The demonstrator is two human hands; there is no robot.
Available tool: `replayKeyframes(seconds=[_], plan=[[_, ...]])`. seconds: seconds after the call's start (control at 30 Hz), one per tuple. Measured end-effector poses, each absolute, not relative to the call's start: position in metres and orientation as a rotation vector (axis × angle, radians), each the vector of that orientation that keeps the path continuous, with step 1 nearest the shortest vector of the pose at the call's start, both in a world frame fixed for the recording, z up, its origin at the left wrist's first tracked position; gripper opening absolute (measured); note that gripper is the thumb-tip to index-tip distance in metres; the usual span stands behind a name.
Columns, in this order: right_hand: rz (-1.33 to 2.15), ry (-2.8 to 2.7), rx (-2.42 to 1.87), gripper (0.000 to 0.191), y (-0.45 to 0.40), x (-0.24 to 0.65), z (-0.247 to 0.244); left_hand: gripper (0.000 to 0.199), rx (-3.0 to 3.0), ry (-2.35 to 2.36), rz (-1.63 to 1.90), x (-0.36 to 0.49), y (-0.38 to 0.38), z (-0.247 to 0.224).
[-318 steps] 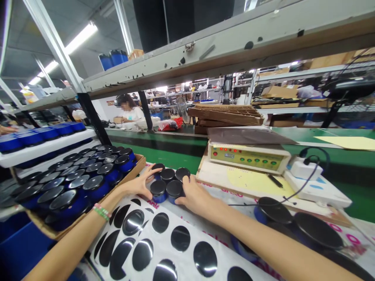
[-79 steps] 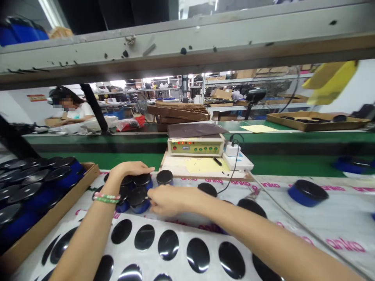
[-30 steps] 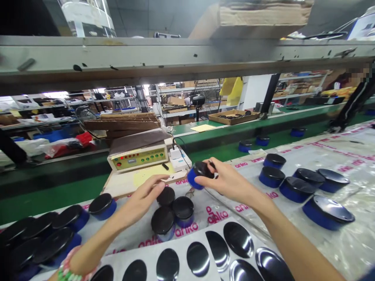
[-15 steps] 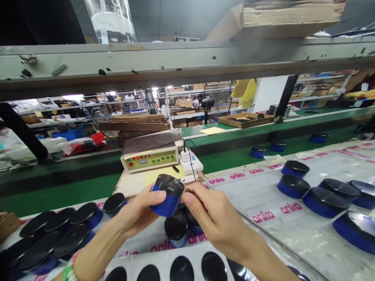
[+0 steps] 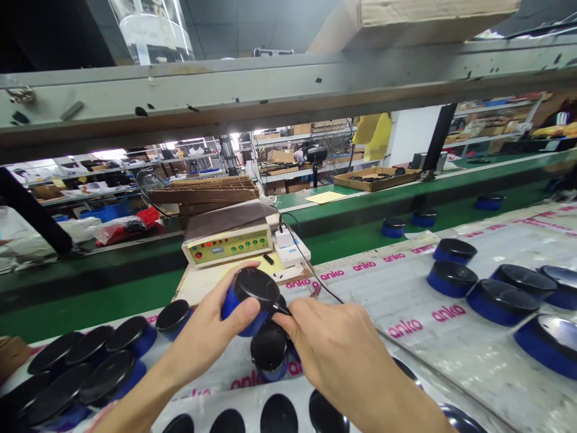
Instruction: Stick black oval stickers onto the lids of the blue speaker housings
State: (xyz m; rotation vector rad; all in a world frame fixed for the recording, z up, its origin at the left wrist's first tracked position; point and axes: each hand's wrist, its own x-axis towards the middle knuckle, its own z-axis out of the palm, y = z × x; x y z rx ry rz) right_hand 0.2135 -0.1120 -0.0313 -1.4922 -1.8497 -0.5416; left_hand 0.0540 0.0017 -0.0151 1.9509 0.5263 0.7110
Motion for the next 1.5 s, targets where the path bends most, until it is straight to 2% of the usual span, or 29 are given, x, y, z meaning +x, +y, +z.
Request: replayKeyframes(seconds=[0.1, 0.23, 0.33, 0.47, 0.53, 0.67, 1.0, 1.07, 1.17, 1.27, 1.33, 1.4, 1.5], plan=[[-0.439, -1.800, -1.442, 0.026, -0.108, 0.211, -0.039, 0.053, 2.173, 0.534, 0.813, 0.052, -0.004, -0.014], [-0.047, -1.729, -1.369, 0.014, -0.094, 0.215, -0.054, 0.061, 2.475, 0.391, 0.964, 0.051, -0.005, -0.016], [0.073, -1.727, -1.321, 0.016, -0.084, 0.220, -0.064, 0.060, 2.753, 0.274, 1.144, 0.052, 0.001, -0.018], [-0.071, -1.701, -1.243, 0.019, -0.080, 0.223, -0.072, 0.036, 2.975, -0.170, 1.556, 0.054, 0.007, -0.016], [-0.141, -1.703, -1.217, 0.021, -0.081, 0.222, -0.074, 0.023, 2.997, -0.407, 1.641, 0.054, 0.006, -0.013], [-0.173, -1.705, -1.220, 0.024, -0.082, 0.219, -0.076, 0.020, 3.147, -0.518, 1.508, 0.053, 0.002, -0.009], [-0.172, -1.736, -1.184, 0.009, -0.085, 0.217, -0.071, 0.025, 3.075, -0.354, 1.368, 0.044, 0.011, -0.013], [-0.165, -1.752, -1.175, 0.009, -0.085, 0.219, -0.070, 0.033, 3.007, -0.248, 1.341, 0.043, 0.008, -0.013], [-0.203, -1.871, -1.168, 0.014, -0.085, 0.222, -0.067, 0.063, 2.961, 0.036, 1.074, 0.042, 0.002, -0.011], [-0.522, -1.972, -1.201, 0.015, -0.088, 0.224, -0.058, 0.078, 2.941, 0.203, 0.826, 0.043, 0.005, -0.007], [-0.759, -1.862, -1.292, 0.009, -0.096, 0.232, -0.046, 0.074, 2.887, 0.390, 0.890, 0.040, 0.016, -0.004], [-0.817, -1.540, -1.521, 0.008, -0.107, 0.249, -0.030, 0.069, 2.778, 0.634, 0.873, 0.034, 0.032, -0.005], [-0.732, -1.011, -1.810, 0.029, -0.116, 0.296, -0.005, 0.070, 2.580, 0.743, 0.479, 0.022, 0.055, -0.018]])
